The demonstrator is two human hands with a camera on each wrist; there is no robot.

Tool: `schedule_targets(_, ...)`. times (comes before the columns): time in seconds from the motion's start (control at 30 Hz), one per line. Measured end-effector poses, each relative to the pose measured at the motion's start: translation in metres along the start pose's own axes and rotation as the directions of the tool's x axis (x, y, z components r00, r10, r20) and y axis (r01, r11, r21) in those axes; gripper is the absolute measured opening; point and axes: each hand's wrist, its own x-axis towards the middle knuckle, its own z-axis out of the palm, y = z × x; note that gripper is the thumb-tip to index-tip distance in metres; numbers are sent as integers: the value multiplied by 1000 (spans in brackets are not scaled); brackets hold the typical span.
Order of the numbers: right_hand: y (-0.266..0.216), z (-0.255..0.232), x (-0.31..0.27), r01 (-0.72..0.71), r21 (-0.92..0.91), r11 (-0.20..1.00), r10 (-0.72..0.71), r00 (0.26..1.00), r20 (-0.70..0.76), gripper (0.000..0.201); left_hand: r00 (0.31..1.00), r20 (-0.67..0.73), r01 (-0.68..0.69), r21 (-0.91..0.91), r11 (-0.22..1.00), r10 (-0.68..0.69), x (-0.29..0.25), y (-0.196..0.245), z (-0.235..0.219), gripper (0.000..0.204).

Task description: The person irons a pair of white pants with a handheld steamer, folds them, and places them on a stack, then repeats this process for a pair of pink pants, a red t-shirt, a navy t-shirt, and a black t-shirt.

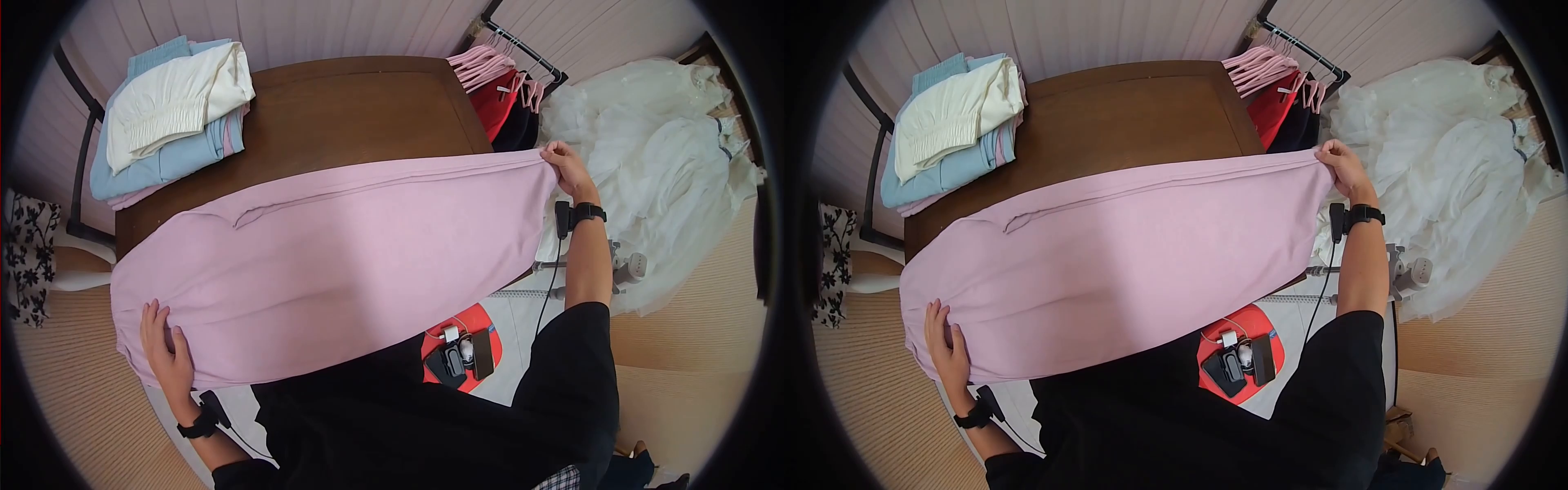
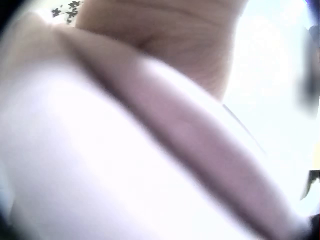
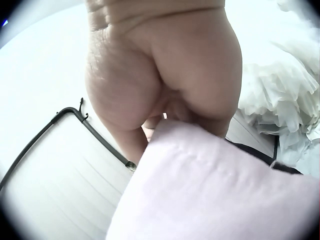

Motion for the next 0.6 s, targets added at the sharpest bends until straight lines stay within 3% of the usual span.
schedule_targets(0.07,-8,14,-6,126,-68,990,-130,990,-59,14,1000,7,13,-8,1000,-13,8,11,-7,32)
schedule_targets(0.13,-13,21,-11,195,-145,970,-206,976,-66,17,983,178,72,-111,991,-51,22,41,-22,31)
schedule_targets(0.23,-32,38,-25,299,-340,892,-339,939,-64,25,957,219,-98,-382,919,193,63,117,-30,31)
schedule_targets(0.3,-50,59,-40,333,-451,828,-399,915,-58,30,856,286,-178,-618,766,430,90,161,-10,30)
schedule_targets(0.37,-67,87,-56,381,-785,489,-557,828,55,33,763,379,-52,-772,633,524,113,202,32,31)
schedule_targets(0.47,-69,140,-73,519,-830,205,-733,643,221,40,715,414,143,-876,461,563,137,260,123,34)
schedule_targets(0.5,-69,163,-82,548,-809,214,-707,658,258,42,705,421,197,-889,413,571,143,275,154,36)
schedule_targets(0.53,-72,188,-92,596,-797,97,-716,598,360,41,696,424,196,-889,414,580,143,291,169,36)
schedule_targets(0.57,-72,205,-102,695,-699,172,-623,626,469,42,688,557,466,-830,306,464,144,305,180,39)
schedule_targets(0.6,-65,218,-112,703,-684,196,-597,639,485,47,628,692,691,-706,154,355,142,309,189,41)
